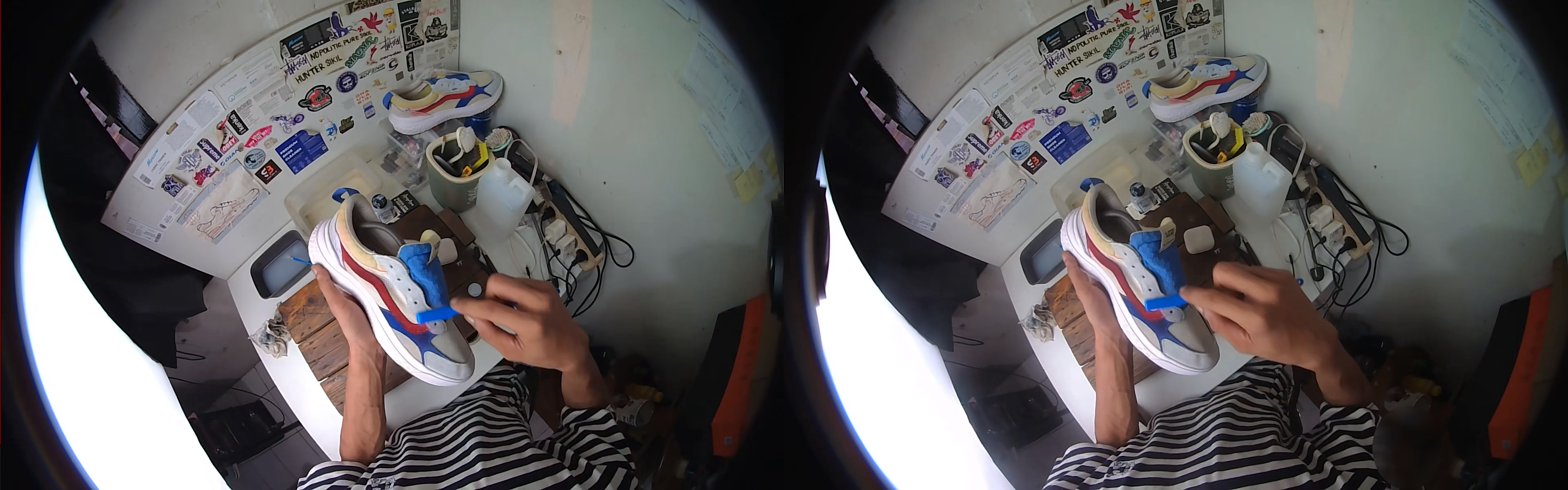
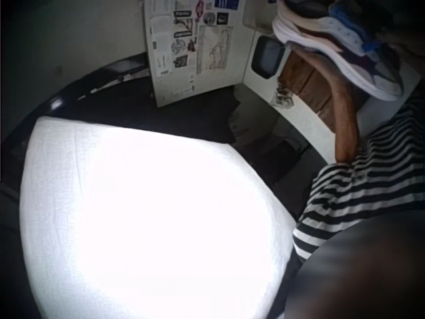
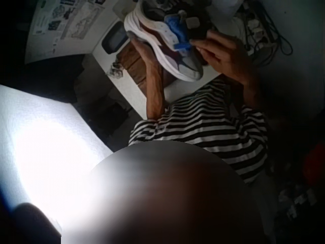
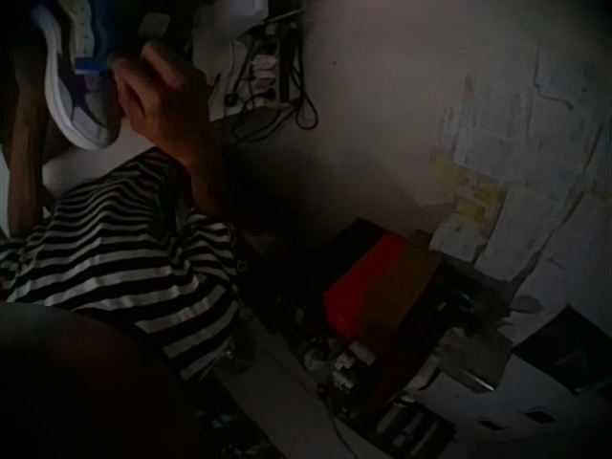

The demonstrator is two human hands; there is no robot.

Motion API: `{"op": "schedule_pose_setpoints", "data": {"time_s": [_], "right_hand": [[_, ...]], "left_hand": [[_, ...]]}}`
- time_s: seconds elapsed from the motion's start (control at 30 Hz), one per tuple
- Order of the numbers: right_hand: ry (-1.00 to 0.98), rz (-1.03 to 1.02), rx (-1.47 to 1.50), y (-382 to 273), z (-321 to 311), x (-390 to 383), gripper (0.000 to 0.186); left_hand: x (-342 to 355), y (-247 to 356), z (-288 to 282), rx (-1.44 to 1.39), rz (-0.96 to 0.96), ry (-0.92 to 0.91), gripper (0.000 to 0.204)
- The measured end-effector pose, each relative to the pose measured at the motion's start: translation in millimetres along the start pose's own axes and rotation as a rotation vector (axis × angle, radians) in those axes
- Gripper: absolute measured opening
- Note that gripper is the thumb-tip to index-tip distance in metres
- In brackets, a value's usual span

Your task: Repairing a sneaker by using a rotary tool to grind the sole and applying dye with a brush.

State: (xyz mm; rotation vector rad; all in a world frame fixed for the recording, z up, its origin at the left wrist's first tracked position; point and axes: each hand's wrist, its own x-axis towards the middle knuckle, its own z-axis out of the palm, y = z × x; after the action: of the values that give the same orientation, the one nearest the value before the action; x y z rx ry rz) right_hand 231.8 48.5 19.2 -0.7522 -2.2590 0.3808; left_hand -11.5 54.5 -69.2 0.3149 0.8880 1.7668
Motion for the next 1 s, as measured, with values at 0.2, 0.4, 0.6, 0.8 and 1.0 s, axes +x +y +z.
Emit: {"op": "schedule_pose_setpoints", "data": {"time_s": [0.2, 0.4, 0.6, 0.8, 1.0], "right_hand": [[-0.293, -0.096, 0.121, -6, 3, -20, 0.030], [-0.115, -0.121, 0.030, -1, 19, -11, 0.034], [-0.479, 0.013, 0.190, 7, -1, -33, 0.035], [-0.306, -0.034, 0.366, 15, 17, -15, 0.031], [-0.554, 0.064, 0.241, 13, 1, -38, 0.027]], "left_hand": [[0, 17, 2, 0.040, 0.184, 0.110, 0.076], [5, 19, -6, 0.098, 0.222, 0.097, 0.081], [7, 33, -12, 0.091, 0.199, 0.075, 0.079], [-6, 25, 14, 0.166, 0.175, 0.130, 0.082], [-2, 27, 4, 0.051, 0.162, 0.071, 0.082]]}}
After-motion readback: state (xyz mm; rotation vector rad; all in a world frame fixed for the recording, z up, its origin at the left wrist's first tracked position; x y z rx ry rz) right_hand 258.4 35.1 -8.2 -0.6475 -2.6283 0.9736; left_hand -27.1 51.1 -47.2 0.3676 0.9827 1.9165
